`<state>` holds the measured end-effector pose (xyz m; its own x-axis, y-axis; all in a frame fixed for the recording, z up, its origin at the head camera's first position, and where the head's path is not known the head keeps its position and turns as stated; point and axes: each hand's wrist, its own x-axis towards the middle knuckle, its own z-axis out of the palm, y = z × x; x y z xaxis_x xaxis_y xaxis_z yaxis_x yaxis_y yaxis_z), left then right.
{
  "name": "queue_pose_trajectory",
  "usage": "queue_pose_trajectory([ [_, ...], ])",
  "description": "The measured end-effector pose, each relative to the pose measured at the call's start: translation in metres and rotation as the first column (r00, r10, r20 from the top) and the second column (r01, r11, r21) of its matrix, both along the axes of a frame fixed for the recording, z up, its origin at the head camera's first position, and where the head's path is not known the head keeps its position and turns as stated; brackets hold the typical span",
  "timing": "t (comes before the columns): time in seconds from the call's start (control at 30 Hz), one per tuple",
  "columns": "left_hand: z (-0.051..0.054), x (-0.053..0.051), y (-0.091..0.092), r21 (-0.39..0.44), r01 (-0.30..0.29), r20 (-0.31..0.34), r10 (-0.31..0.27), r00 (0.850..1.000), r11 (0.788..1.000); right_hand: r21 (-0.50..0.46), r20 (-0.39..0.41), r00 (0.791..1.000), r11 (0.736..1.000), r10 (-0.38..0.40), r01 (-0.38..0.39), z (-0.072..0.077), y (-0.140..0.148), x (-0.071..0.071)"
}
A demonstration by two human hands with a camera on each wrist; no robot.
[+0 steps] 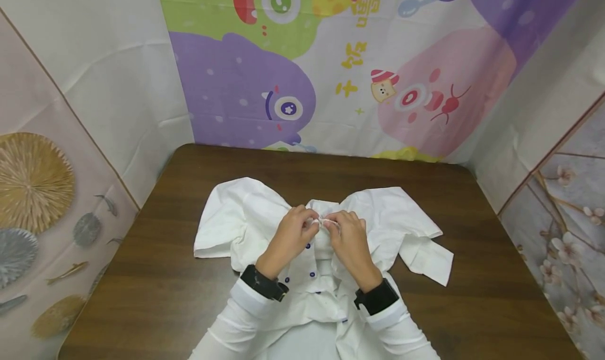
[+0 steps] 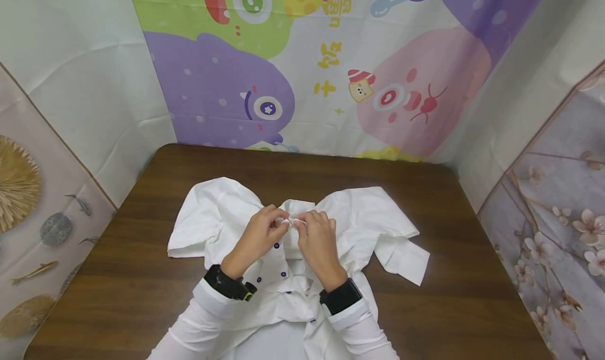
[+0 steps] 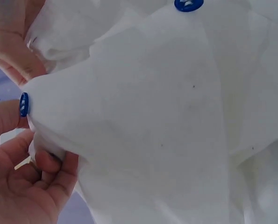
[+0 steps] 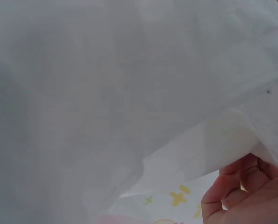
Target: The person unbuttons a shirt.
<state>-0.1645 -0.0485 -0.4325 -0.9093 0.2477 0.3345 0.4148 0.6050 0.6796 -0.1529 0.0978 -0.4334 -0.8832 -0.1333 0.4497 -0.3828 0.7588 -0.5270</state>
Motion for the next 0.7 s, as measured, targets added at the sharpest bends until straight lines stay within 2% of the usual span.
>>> queue_pose_trajectory([
  [0.23, -0.002, -0.002, -0.004, 0.009, 0.056, 0.004, -0.056, 0.998, 0.998, -0.025, -0.001, 0.998, 0.998, 0.055, -0.055, -0.002, 0.003, -0.003],
  [0.5, -0.004, -0.002, -0.005, 0.063, 0.076, -0.027, -0.074, 0.997, 0.995, -0.069, 0.035, 0.993, 0.992, 0.111, -0.108, -0.002, 0.007, -0.007],
  [0.7, -0.007, -0.001, -0.005, 0.088, 0.084, -0.03, -0.082, 0.996, 0.993, -0.168, 0.151, 0.976, 0.977, 0.156, -0.13, -0.002, 0.011, -0.009],
])
